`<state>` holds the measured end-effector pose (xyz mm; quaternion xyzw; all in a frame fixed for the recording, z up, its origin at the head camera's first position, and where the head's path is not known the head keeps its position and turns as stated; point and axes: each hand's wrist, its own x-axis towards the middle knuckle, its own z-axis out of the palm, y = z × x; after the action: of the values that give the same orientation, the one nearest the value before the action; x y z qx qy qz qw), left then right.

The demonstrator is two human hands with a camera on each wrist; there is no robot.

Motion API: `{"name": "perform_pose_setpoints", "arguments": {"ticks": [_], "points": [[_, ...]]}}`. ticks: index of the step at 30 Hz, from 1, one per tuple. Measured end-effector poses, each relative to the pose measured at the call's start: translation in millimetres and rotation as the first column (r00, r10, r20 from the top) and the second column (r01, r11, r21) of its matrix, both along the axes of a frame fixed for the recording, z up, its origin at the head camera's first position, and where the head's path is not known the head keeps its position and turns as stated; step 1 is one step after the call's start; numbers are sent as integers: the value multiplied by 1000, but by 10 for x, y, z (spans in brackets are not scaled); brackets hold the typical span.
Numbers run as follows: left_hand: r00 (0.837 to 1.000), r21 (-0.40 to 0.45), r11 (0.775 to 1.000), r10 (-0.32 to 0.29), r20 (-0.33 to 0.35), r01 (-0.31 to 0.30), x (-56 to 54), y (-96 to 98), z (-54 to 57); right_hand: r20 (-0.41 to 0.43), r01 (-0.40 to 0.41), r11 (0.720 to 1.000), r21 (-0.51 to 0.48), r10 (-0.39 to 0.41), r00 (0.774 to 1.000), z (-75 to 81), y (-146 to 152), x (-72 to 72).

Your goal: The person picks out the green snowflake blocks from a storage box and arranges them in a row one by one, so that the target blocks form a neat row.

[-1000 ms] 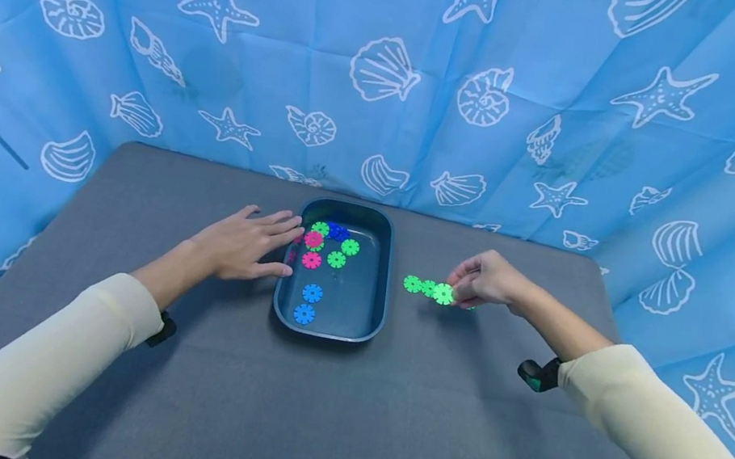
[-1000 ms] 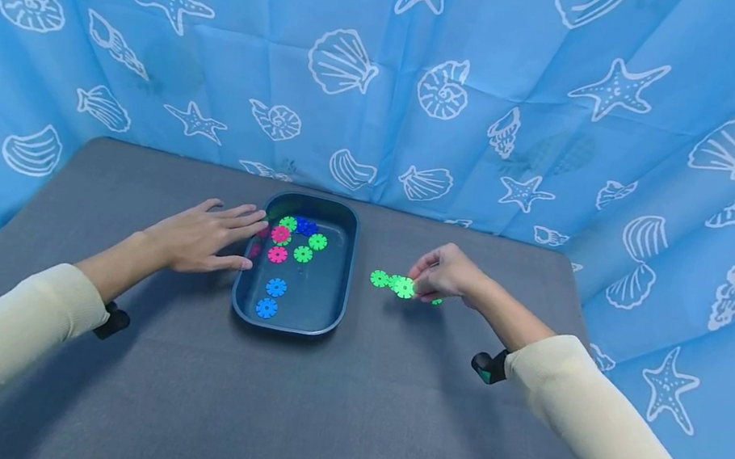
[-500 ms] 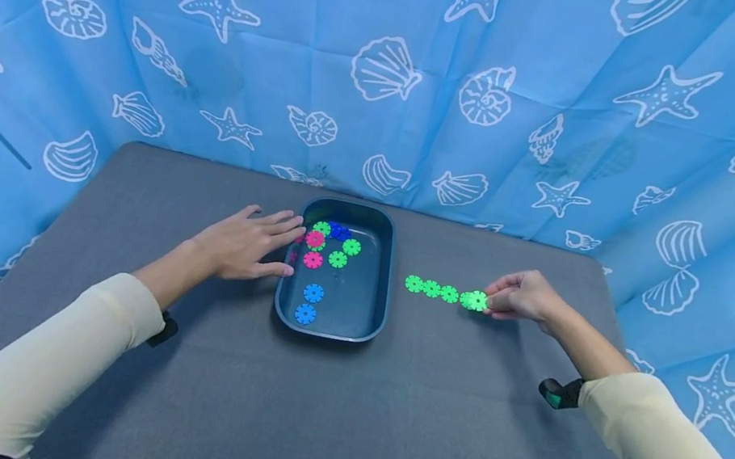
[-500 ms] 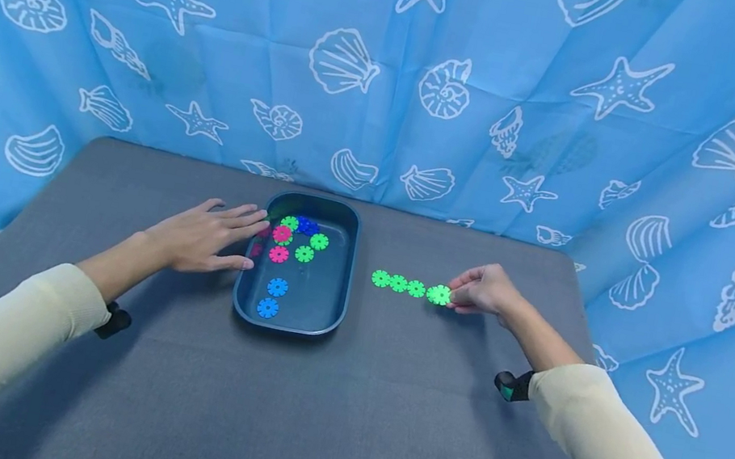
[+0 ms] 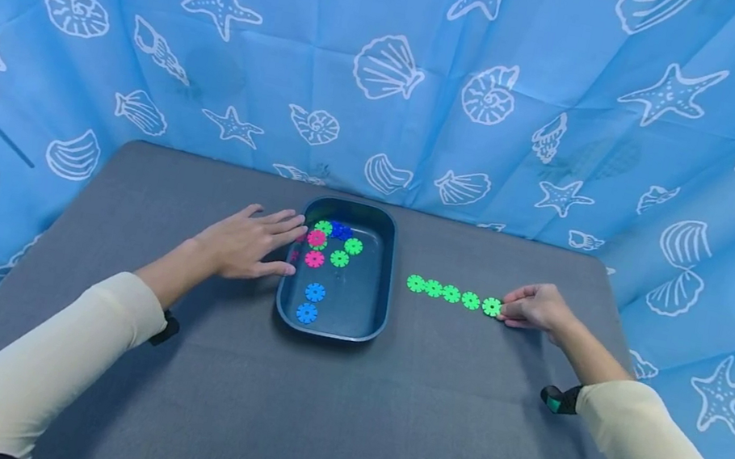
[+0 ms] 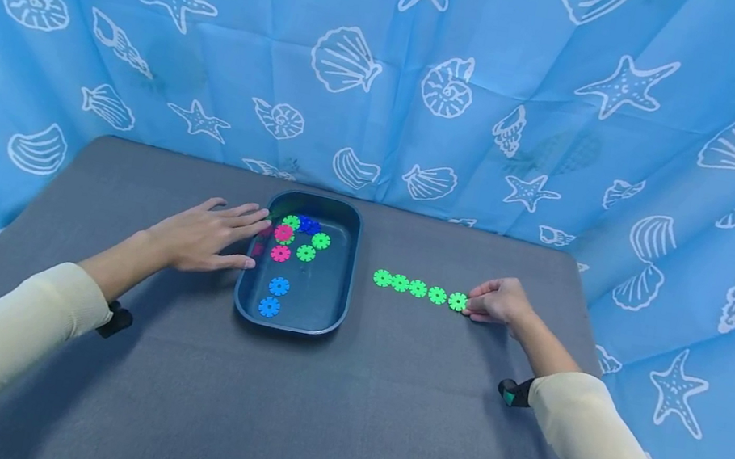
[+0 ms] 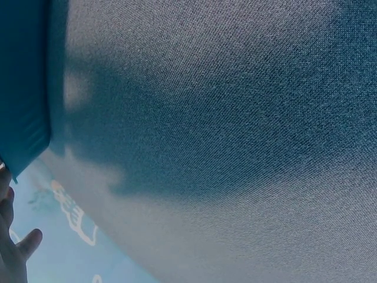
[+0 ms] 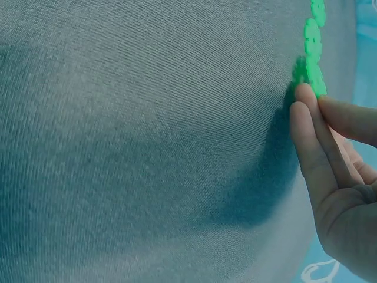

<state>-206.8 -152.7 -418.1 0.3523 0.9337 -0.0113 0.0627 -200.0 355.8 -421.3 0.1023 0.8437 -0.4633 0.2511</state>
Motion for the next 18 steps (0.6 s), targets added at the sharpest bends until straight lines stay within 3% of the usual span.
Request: {"name": "perform_pose_setpoints", "arguments": {"ticks": [18], "points": [[1000,2,1000,4,3,-4,-9,1,-13,-32,67,996,67,-65,997,-102,-26,-49]]}}
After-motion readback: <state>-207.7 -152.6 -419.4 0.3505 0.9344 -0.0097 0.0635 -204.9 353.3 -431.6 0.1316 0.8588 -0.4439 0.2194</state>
